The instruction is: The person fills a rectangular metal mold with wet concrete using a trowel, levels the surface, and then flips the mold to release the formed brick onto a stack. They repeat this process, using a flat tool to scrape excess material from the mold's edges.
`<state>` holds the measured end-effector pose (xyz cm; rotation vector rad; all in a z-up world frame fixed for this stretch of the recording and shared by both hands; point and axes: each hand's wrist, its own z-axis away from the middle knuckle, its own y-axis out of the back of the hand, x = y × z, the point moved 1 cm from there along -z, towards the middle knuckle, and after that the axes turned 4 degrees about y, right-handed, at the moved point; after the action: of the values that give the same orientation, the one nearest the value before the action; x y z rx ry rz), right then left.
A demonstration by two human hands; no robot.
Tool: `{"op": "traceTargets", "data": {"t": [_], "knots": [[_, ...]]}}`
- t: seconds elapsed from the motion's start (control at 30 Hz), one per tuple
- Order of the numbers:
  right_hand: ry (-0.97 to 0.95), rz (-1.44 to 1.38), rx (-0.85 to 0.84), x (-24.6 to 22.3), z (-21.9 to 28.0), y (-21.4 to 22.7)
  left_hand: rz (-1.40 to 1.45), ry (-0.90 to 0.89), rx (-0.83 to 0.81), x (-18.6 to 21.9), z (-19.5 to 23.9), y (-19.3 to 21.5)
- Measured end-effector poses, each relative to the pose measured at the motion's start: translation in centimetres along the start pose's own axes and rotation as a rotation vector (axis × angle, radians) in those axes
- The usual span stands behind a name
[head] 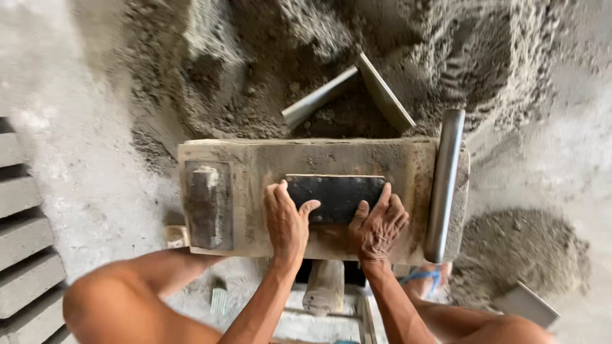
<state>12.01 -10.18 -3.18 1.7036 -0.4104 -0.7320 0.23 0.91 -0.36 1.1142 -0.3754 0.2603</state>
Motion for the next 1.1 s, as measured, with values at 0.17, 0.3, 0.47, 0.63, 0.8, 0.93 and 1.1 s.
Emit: {"op": "traceTargets", "data": {"t": [0.17, 0.3, 0.47, 0.63, 0.8, 0.93, 1.1], "knots": [[-0.006, -0.084, 0.098, -1.0, 0.0, 1.2, 0.101, -0.089, 0.0, -0.7, -0.2, 0.2], [-0.033, -0.089, -0.011, -1.4, 0.5, 3.9, 0.069, -0.214, 0.046, -1.1, 0.9, 2.0], [0.105, 0.026, 0.211, 3.4, -1.0, 3.9, -0.045, -0.325, 0.18, -3.2, -0.5, 2.9], [-0.105, -0.153, -0.02, 1.7, 2.8, 9.1, -0.023, -0.429, 0.029, -2.2, 0.3, 2.8], [-0.058, -0.264, -0.35, 2.7, 3.9, 9.2, 0.025, -0.395, -0.179, -3.5, 3.7, 5.8], [-0.154, -0.29, -1.09, 3.9, 7.9, 7.1, -0.079, -0.145, -0.769, -13.0, 4.7, 0.9], [-0.32, -0.084, -1.329, 12.8, 11.6, -2.4, -0.42, 0.171, -0.922, -23.3, 2.9, -9.2]]}}
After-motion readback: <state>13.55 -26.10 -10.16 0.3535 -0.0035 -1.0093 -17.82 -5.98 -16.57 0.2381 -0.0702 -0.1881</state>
